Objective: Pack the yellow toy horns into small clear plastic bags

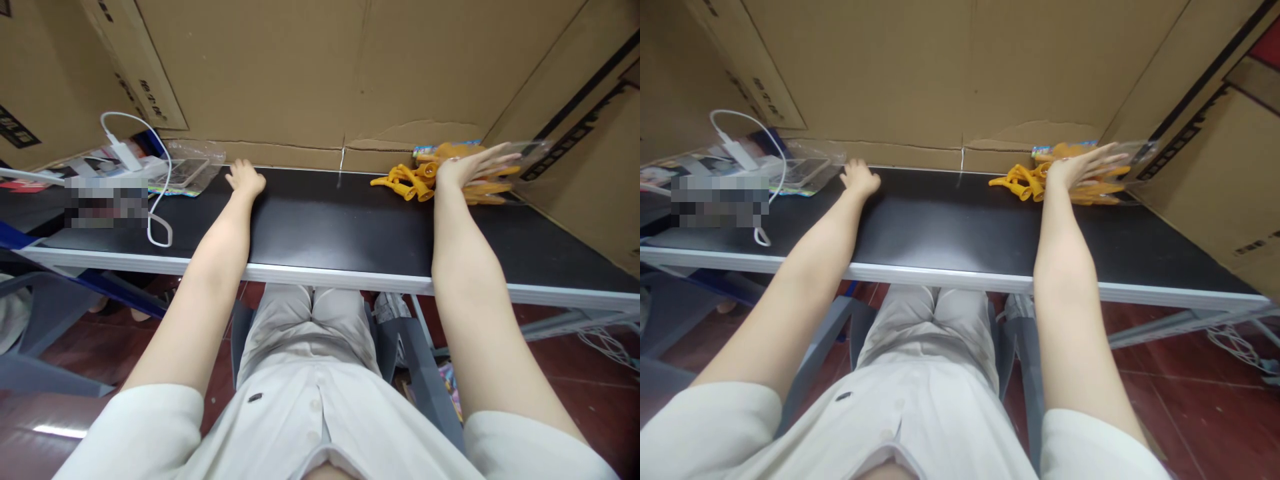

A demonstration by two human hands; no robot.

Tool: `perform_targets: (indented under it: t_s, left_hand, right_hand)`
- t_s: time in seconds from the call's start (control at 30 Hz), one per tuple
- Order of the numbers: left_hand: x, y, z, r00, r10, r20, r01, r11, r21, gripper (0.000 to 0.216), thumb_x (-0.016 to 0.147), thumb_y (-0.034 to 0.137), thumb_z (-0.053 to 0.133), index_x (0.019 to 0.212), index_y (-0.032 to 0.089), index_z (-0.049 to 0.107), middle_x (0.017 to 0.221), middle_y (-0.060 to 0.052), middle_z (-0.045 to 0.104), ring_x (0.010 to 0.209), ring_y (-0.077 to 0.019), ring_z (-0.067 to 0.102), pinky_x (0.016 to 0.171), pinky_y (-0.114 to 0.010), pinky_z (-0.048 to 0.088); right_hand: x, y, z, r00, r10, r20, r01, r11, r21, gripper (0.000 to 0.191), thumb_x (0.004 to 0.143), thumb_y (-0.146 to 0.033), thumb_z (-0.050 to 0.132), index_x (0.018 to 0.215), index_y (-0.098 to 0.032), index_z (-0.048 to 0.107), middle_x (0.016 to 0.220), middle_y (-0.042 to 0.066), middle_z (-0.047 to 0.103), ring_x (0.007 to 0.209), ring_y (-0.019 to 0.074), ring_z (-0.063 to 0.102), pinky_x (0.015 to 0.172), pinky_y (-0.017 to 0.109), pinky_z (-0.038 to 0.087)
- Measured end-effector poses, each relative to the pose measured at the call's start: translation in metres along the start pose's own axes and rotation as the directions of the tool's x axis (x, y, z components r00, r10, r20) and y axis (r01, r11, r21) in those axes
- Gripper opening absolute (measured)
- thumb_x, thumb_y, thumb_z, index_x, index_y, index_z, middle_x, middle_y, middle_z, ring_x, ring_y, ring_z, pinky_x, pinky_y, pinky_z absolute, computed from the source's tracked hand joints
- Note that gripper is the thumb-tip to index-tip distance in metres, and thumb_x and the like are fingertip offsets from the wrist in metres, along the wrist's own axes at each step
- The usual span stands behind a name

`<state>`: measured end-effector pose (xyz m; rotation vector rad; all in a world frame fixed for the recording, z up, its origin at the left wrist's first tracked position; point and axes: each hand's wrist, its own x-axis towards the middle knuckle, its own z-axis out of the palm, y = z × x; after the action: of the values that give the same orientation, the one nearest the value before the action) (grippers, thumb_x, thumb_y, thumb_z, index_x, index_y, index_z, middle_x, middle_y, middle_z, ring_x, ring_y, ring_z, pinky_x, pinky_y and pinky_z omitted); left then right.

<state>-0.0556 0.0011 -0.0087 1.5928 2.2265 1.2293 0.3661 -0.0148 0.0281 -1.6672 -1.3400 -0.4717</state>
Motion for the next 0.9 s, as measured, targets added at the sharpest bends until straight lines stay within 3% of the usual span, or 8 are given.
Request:
perform_targets:
  t_s: [0.13,0.23,0.37,0.5,0.57,0.67,0.77,0.9]
  left_hand:
    - [0.008,-0.021,-0.007,0.982,-0.184,-0.053,0.186,0.981,0.053,0.082,0.076,0.025,0.072,0.154,0.012,0.053,0.176,-0.029,0.029,0.168,-0.0457,0.013,0.131,-0.074,-0.003]
    - [0.014,-0.032,-0.008,0.953,-0.292,-0.074,0.297,0.952,0.070,0.087,0.077,0.028,0.071,0.160,0.011,0.048,0.179,-0.029,0.020,0.169,-0.0455,0.005,0.128,-0.075,-0.012]
    - [0.018,-0.033,-0.007,0.901,-0.433,-0.024,0.425,0.871,0.249,0.088,0.087,0.033,0.060,0.166,0.005,0.036,0.178,-0.033,0.017,0.169,-0.0440,0.009,0.127,-0.077,-0.009]
    - [0.016,-0.027,-0.007,0.894,-0.448,-0.012,0.409,0.806,0.428,0.082,0.094,0.034,0.046,0.167,0.001,0.031,0.176,-0.034,0.023,0.167,-0.0424,0.019,0.128,-0.079,0.004]
    - [0.016,-0.027,-0.007,0.900,-0.435,-0.036,0.400,0.791,0.463,0.081,0.095,0.035,0.042,0.167,0.000,0.031,0.177,-0.033,0.020,0.167,-0.0425,0.019,0.128,-0.078,0.008]
    - [0.017,-0.030,-0.006,0.906,-0.421,-0.044,0.384,0.774,0.503,0.080,0.095,0.036,0.040,0.164,-0.004,0.036,0.174,-0.034,0.028,0.166,-0.0436,0.020,0.129,-0.075,0.014]
    - [0.019,-0.032,-0.005,0.922,-0.384,-0.054,0.355,0.779,0.516,0.078,0.094,0.037,0.043,0.160,-0.005,0.042,0.167,-0.036,0.042,0.162,-0.0462,0.026,0.128,-0.072,0.016]
    - [0.016,-0.024,-0.007,0.938,-0.339,-0.077,0.332,0.807,0.488,0.076,0.097,0.037,0.048,0.160,-0.005,0.042,0.167,-0.038,0.039,0.158,-0.0492,0.034,0.127,-0.070,0.025]
  right_hand:
    - [0.007,-0.009,0.004,1.000,0.014,0.013,-0.013,0.991,-0.132,0.046,0.101,-0.009,0.053,0.144,-0.016,0.067,0.175,0.034,0.017,0.166,0.0284,0.023,0.121,0.065,0.029]
    - [0.023,-0.011,0.014,0.993,0.114,0.039,-0.104,0.975,-0.194,0.072,0.098,-0.005,0.054,0.168,-0.016,0.042,0.178,0.030,0.010,0.169,0.0307,0.014,0.128,0.064,0.016]
    - [0.033,-0.025,0.018,0.982,0.041,0.183,-0.015,0.990,-0.140,0.086,0.095,-0.004,0.054,0.175,-0.010,0.022,0.181,0.021,0.005,0.170,0.0317,0.006,0.134,0.058,0.004]
    - [0.027,-0.052,0.010,0.964,-0.088,0.251,0.114,0.989,-0.089,0.060,0.098,-0.001,0.046,0.158,-0.002,0.049,0.166,0.023,0.046,0.155,0.0268,0.043,0.129,0.039,0.030]
    - [0.021,-0.065,0.004,0.951,-0.159,0.264,0.188,0.978,-0.091,0.046,0.101,-0.004,0.044,0.143,-0.002,0.062,0.151,0.022,0.060,0.144,0.0299,0.055,0.122,0.040,0.040]
    - [0.015,-0.081,-0.005,0.909,-0.159,0.384,0.223,0.966,-0.127,0.043,0.103,-0.006,0.042,0.138,-0.004,0.067,0.141,0.025,0.067,0.134,0.0347,0.064,0.113,0.046,0.048]
    - [0.012,-0.085,-0.009,0.822,-0.076,0.564,0.242,0.944,-0.225,0.042,0.100,-0.005,0.049,0.136,0.001,0.069,0.137,0.031,0.068,0.133,0.0393,0.066,0.110,0.049,0.051]
    - [0.013,-0.068,0.009,0.673,-0.043,0.738,0.298,0.929,-0.218,0.037,0.088,-0.008,0.074,0.123,0.001,0.074,0.124,0.030,0.073,0.127,0.0424,0.069,0.106,0.050,0.056]
